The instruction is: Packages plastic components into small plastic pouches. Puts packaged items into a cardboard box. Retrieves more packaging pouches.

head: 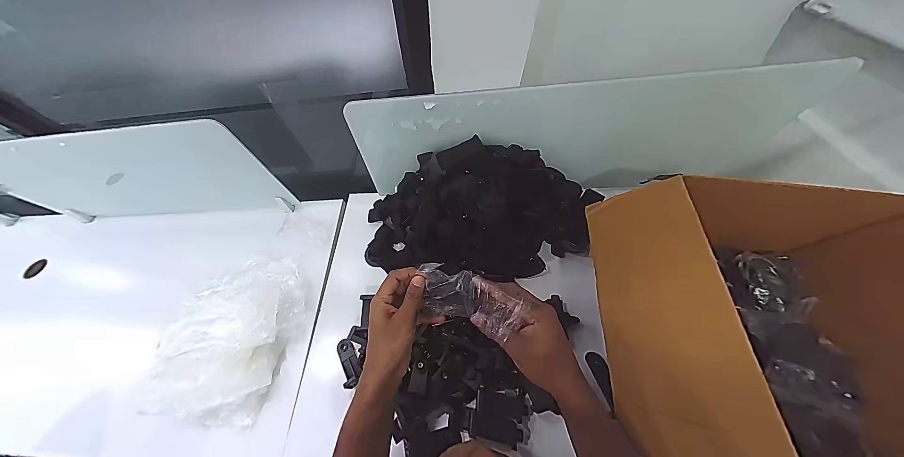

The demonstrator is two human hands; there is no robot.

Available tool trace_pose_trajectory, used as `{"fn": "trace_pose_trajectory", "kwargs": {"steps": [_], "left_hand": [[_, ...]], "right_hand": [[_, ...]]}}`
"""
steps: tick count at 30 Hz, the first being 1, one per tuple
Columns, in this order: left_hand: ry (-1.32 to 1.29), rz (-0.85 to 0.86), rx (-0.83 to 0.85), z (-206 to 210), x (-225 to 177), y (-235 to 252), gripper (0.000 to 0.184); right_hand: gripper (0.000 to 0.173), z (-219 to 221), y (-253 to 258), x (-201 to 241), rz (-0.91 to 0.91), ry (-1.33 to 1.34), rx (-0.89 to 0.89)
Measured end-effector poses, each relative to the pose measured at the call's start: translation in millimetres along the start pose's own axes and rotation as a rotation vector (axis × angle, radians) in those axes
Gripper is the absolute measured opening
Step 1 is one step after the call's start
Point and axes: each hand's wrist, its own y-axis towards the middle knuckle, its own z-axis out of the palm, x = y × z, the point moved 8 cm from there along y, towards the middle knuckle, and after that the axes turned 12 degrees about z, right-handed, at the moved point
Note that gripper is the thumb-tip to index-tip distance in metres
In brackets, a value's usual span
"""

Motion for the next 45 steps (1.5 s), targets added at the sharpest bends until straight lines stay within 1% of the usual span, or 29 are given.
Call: {"fn": "trace_pose_trajectory", "kwargs": {"steps": [6,9,12,15,18,22,25,28,31,32,35,39,41,43,45], "left_hand": [[-0.002,-0.004,0.007,-1,3,-2,0.016],[-0.005,-0.014,0.018,-2,3,-3,0.016],[-0.017,-0.021,0.02,-2,1,-4,0.018],[-0.044,-0.026,0.008,-5,-2,-4,0.023],[-0.04,0.007,0.027,-5,-4,-5,0.016],[0.132,0.15,0.033,-10,-8,-1,0.013],[0.228,0.192,0.031,-13,-10,1,0.014],[0.25,0.247,0.105,-8,-16,0,0.023],[0.225,0.318,0.223,3,-24,-4,0.034],[0.237,0.353,0.261,7,-27,-5,0.034],[0.329,0.415,0.302,9,-28,-4,0.022],[0.483,0.465,0.318,12,-30,-3,0.017],[0.549,0.483,0.34,16,-27,-4,0.018],[0.589,0.483,0.352,19,-23,-6,0.019],[0.575,0.459,0.347,18,-17,-5,0.019]], "right_hand": [[0.04,1,-5,21,-0.209,-0.41,0.025],[0.039,1,-7,28,-0.275,-0.515,0.039],[0.036,-2,-8,28,-0.313,-0.506,-0.027],[0.038,-5,-9,28,-0.312,-0.431,-0.057],[0.04,-11,-13,33,-0.332,-0.345,-0.144],[0.038,-9,-17,41,-0.401,-0.428,-0.146],[0.038,-9,-22,46,-0.444,-0.462,-0.139],[0.04,-9,-24,49,-0.44,-0.478,-0.123],[0.04,-10,-24,52,-0.43,-0.493,-0.122],[0.04,-10,-24,53,-0.422,-0.485,-0.12],[0.04,-12,-22,55,-0.426,-0.462,-0.117],[0.039,-11,-22,57,-0.414,-0.466,-0.092],[0.039,-8,-23,57,-0.418,-0.522,-0.087],[0.037,-4,-23,56,-0.431,-0.658,-0.1],[0.034,1,-23,56,-0.448,-0.789,-0.124]]}}
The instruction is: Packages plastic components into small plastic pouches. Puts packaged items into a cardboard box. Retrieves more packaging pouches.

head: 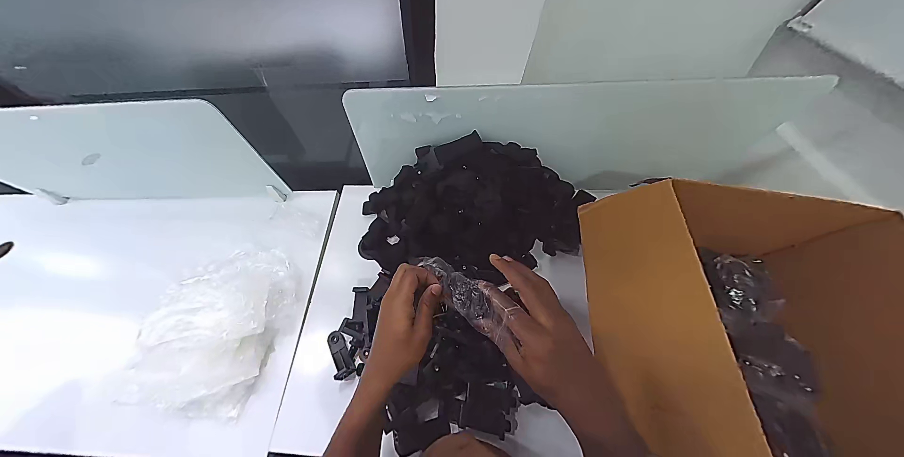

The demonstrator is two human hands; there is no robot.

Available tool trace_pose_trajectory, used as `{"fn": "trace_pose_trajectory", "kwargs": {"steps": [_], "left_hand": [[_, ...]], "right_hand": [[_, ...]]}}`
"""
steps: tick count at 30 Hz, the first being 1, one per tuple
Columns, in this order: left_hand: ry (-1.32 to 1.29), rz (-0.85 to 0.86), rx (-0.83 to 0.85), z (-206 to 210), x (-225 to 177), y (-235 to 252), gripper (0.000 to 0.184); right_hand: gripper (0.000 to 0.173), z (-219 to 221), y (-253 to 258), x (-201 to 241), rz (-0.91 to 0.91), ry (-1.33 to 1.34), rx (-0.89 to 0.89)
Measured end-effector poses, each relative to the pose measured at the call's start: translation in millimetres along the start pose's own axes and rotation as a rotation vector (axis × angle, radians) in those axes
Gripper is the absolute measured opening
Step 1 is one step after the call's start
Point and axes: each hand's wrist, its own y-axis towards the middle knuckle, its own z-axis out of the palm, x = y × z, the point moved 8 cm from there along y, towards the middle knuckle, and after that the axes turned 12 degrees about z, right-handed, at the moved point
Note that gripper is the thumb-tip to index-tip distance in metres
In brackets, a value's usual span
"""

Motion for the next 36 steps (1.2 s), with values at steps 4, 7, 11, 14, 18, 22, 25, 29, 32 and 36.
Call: {"fn": "trace_pose_trajectory", "kwargs": {"steps": [4,7,11,14,18,22,25,29,32,36], "left_hand": [[-0.116,-0.148,-0.117,-4,24,-5,0.018],[-0.284,-0.26,-0.205,-1,32,-10,0.017],[-0.635,-0.397,-0.287,13,34,-14,0.014],[-0.759,-0.413,-0.325,14,31,-12,0.011],[-0.696,-0.421,-0.424,4,42,-14,0.009],[-0.744,-0.519,-0.601,-10,56,-20,0.008],[-0.782,-0.541,-0.655,-19,60,-23,0.011],[-0.788,-0.531,-0.678,-31,59,-23,0.017],[-0.78,-0.522,-0.733,-43,61,-25,0.017],[-0.668,-0.523,-0.755,-51,67,-29,0.014]], "right_hand": [[0.033,2,-1,-1,-0.004,-0.019,-0.015],[0.034,-3,-3,-3,-0.001,0.128,-0.035],[0.032,-16,-3,-1,0.013,0.26,-0.12],[0.031,-23,-2,-4,0.024,0.314,-0.117],[0.038,-32,-4,-14,0.043,0.452,-0.133],[0.04,-34,-3,-21,0.11,0.856,-0.097],[0.036,-24,-5,-28,0.226,1.277,-0.114],[0.035,-3,-10,-46,0.477,1.564,-0.171],[0.029,17,-18,-67,0.906,1.392,-0.199],[0.024,48,-29,-85,1.152,1.09,-0.056]]}}
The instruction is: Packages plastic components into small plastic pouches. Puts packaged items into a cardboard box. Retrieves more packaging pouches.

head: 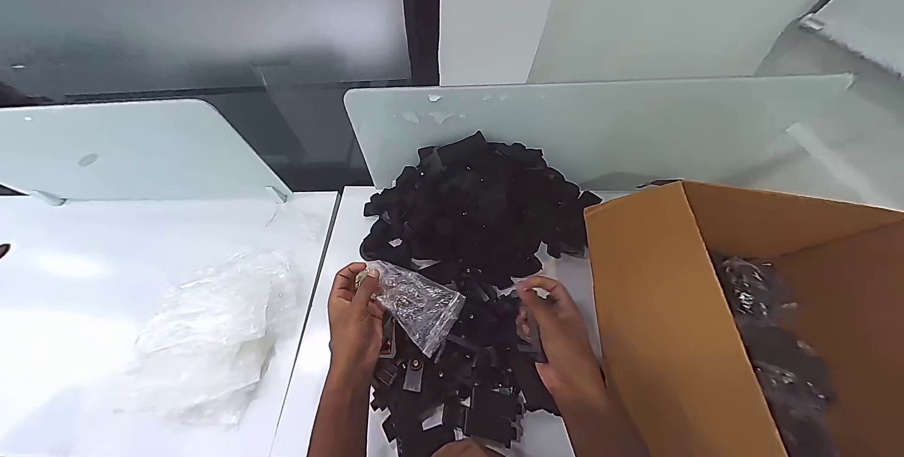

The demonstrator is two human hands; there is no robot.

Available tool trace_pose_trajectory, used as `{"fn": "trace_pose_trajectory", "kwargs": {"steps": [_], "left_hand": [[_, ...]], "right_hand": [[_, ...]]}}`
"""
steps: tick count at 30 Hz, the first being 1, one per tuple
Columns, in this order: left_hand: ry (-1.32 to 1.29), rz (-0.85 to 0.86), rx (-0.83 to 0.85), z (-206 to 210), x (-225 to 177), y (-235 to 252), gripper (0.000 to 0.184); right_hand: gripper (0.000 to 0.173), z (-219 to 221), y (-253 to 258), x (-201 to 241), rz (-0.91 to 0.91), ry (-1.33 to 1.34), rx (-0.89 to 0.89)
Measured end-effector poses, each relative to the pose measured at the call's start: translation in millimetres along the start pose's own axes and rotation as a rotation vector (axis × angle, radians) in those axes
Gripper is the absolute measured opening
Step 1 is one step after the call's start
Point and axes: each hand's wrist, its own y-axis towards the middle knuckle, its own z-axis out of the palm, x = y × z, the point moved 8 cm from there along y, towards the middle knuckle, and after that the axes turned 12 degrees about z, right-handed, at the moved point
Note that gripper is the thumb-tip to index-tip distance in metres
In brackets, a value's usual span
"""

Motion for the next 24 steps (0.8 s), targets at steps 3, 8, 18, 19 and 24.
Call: {"fn": "trace_pose_trajectory", "kwargs": {"steps": [3,8,18,19,24], "left_hand": [[0.072,0.004,0.016,-3,5,1,0.03],[0.12,-0.049,0.116,13,28,-5,0.038],[0.067,-0.083,0.309,61,42,-16,0.022],[0.089,-0.055,0.319,57,38,-12,0.023],[0.119,-0.01,0.281,35,18,7,0.021]], "right_hand": [[0.042,4,15,-18,0.067,-0.068,0.034],[0.069,0,46,-6,-0.045,-0.119,-0.009],[0.059,-12,116,66,-0.226,-0.042,-0.345],[0.053,-11,107,65,-0.232,-0.092,-0.32],[0.038,-8,56,18,-0.208,-0.618,-0.067]]}}
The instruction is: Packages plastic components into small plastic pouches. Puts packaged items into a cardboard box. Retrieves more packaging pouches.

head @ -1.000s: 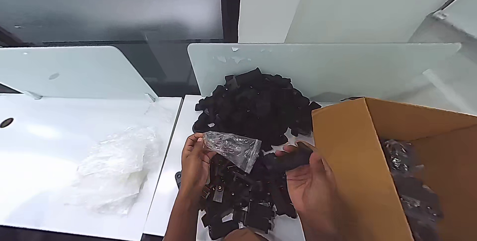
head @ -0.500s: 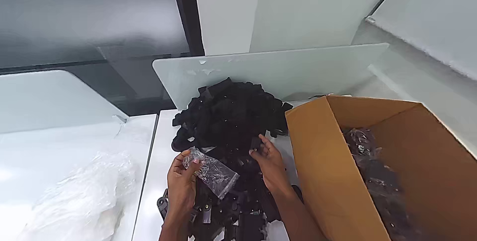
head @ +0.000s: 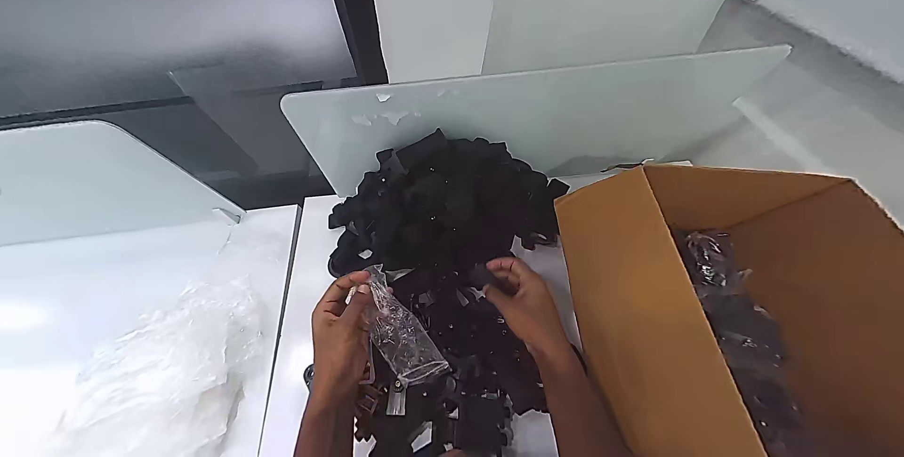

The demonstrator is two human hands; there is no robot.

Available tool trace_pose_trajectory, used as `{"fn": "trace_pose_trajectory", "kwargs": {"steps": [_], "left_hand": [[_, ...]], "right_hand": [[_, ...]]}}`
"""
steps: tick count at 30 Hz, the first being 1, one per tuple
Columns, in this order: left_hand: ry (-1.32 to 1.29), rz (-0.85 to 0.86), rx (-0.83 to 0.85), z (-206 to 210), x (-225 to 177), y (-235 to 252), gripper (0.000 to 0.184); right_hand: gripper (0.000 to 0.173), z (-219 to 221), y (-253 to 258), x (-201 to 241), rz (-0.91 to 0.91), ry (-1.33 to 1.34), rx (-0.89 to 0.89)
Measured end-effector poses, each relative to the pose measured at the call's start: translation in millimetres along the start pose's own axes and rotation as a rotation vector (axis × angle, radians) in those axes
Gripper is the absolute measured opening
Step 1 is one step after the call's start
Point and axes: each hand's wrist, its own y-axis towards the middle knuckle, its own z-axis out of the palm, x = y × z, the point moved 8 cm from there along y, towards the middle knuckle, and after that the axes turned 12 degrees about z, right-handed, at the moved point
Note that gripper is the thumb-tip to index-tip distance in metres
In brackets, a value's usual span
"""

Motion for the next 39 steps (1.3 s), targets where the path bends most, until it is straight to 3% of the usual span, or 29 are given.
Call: {"fn": "trace_pose_trajectory", "kwargs": {"steps": [4,8,13,21,26,29,33,36,39], "left_hand": [[0.002,-0.027,0.045,0,4,-7,0.021],[-0.001,-0.046,0.036,1,13,-15,0.021],[-0.083,-0.085,0.035,10,13,-28,0.046],[-0.195,-0.119,0.011,-7,-6,-37,0.022],[-0.255,-0.114,-0.044,-27,-14,-43,0.016],[-0.253,-0.134,-0.05,-33,-13,-44,0.014],[-0.255,-0.161,-0.035,-35,-12,-45,0.01],[-0.264,-0.153,-0.052,-41,-10,-43,0.011],[-0.278,-0.117,-0.145,-58,-16,-38,0.01]], "right_hand": [[0.037,5,-41,-34,0.008,-0.257,0.059],[0.036,8,-54,-42,-0.026,-0.434,0.092],[0.027,12,-51,-37,-0.082,-0.647,-0.015],[0.021,3,-75,-5,-0.208,-0.556,-0.198],[0.023,19,-72,-9,-0.049,-0.645,-0.086],[0.025,18,-71,-15,-0.034,-0.653,-0.114],[0.024,14,-90,5,-0.202,-0.548,-0.182],[0.036,37,-105,23,-0.296,-0.31,-0.022],[0.062,90,-110,29,-0.121,0.04,0.335]]}}
